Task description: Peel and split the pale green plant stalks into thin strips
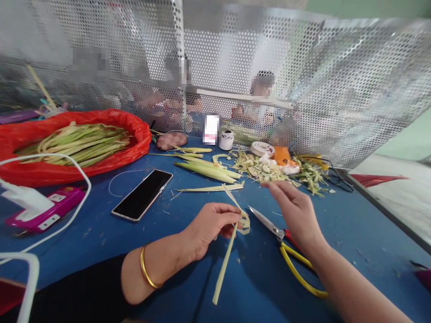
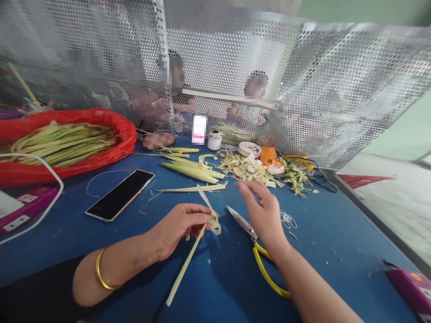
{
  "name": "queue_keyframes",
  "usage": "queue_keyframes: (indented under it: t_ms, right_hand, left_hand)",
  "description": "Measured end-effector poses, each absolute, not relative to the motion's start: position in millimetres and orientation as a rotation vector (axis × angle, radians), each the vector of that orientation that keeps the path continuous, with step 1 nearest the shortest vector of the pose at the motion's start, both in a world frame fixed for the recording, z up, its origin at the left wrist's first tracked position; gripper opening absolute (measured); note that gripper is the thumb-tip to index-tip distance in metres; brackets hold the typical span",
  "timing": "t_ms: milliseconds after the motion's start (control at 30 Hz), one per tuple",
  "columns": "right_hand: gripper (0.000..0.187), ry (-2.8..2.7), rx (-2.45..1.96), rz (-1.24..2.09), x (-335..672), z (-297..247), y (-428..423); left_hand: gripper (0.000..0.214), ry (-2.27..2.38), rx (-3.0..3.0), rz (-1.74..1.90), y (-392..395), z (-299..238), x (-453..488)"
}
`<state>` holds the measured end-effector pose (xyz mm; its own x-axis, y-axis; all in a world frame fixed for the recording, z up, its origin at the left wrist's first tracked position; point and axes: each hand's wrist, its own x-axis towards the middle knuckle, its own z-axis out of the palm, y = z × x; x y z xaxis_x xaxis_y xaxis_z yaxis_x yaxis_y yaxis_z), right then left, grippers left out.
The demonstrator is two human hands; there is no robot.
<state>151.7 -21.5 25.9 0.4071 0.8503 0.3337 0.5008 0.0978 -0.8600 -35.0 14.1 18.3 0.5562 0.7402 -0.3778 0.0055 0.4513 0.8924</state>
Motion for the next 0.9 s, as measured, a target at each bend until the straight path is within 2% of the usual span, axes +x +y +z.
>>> queue_keyframes:
  t_ms: [67,167,267,400,633,900]
  right_hand:
    - [0.029,-1.434,-1.555,0.664,143.0,29.0,-26.0]
    - [0.024,-1.319,-1.428,1.134,127.9,28.0,-31.7]
    - [0.021,-1.100,-1.295,1.312,121.7,23.8,-33.8]
    - [0.019,-1.000,-1.206,1.285,122.0,19.7,-34.2]
    - [0.023,-0.901,-1.285,0.994,117.5,12.2,-29.5]
    - [0.027,-1.075,-1.404,0.891,112.6,10.4,-30.1]
  left_hand:
    - [0.010,0.869,1.041,0.528,13.8,18.0,-34.8]
    - [0.012,0.824,1.125,0.495,12.6,18.1,-34.8]
    - [0.014,0.788,1.196,0.439,11.3,18.4,-35.1]
    - [0.016,0.726,1.270,0.387,9.4,18.7,-35.5]
    - [0.014,0.689,1.299,0.400,8.2,18.5,-35.3]
    - [0.018,0.659,1.158,0.318,9.9,16.0,-35.3]
